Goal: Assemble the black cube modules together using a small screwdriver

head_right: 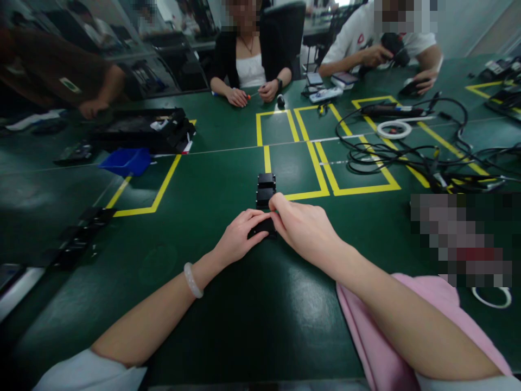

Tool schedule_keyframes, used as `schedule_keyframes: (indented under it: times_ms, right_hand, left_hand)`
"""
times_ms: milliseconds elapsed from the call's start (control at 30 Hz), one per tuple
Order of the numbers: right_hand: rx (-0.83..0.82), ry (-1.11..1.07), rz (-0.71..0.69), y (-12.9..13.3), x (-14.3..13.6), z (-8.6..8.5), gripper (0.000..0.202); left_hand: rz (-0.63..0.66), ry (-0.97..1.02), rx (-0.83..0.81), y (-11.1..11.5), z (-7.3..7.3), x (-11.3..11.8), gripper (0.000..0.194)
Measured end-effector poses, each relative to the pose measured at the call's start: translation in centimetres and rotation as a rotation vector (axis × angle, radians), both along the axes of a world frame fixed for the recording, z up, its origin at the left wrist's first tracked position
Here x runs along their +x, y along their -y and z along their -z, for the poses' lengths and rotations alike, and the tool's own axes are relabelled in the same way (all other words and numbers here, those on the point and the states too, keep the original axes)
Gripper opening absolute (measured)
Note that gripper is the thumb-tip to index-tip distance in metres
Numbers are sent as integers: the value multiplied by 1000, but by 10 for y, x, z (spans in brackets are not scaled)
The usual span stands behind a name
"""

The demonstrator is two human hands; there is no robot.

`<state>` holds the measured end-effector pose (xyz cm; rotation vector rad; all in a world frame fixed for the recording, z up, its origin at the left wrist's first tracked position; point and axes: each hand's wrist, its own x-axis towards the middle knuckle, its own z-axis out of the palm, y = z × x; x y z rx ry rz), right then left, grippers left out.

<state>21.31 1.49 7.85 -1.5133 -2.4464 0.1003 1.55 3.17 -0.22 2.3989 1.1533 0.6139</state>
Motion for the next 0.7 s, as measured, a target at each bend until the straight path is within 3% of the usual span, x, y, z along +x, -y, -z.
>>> schedule_keyframes:
  times_ms: [700]
  right_hand:
    - [-2, 18, -34, 4, -2, 0, 21]
  left_hand:
    - [-1, 13, 22, 1, 1, 1, 37]
